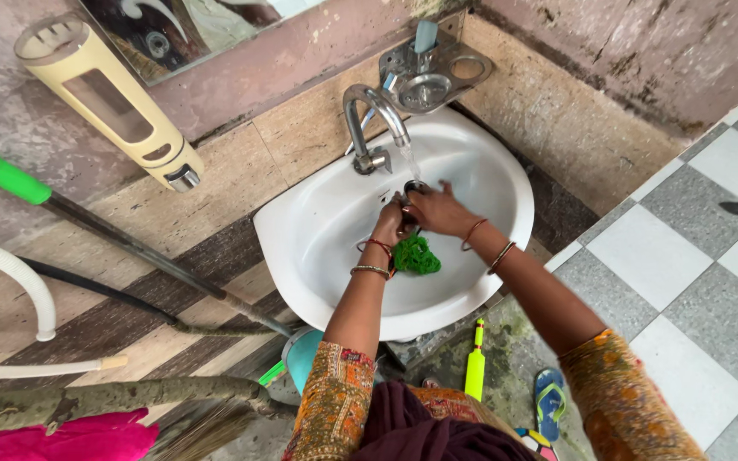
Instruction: The person washes their hands under running water at a bathroom sink. They then use a green sponge to scrub the inside of the sink basin and the faucet area before rinsing the sponge and turning off the tap.
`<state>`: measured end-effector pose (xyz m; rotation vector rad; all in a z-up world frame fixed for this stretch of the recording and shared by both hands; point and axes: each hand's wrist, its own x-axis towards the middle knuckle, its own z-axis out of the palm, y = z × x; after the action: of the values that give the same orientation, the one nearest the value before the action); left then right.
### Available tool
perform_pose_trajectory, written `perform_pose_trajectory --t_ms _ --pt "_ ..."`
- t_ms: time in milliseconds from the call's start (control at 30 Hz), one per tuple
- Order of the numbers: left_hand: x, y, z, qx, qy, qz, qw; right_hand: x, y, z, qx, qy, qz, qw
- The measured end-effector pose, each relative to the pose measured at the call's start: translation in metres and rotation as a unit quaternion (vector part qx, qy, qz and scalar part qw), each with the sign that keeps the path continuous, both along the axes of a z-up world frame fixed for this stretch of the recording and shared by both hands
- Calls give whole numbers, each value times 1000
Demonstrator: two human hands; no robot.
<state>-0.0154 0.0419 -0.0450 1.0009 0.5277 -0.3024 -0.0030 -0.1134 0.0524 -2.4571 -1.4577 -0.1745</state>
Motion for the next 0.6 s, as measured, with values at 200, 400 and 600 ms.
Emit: perform_pose_trajectory --t_ms 200,400,600 --pt "8 -11 -15 -101 -65 74 990 -37 -9 47 298 -155 -38 941" --pt "18 -4 -14 170 -121 113 972 -38 15 63 302 40 -59 951" --pt "11 1 -15 -28 -80 114 990 -26 27 52 387 113 -52 914"
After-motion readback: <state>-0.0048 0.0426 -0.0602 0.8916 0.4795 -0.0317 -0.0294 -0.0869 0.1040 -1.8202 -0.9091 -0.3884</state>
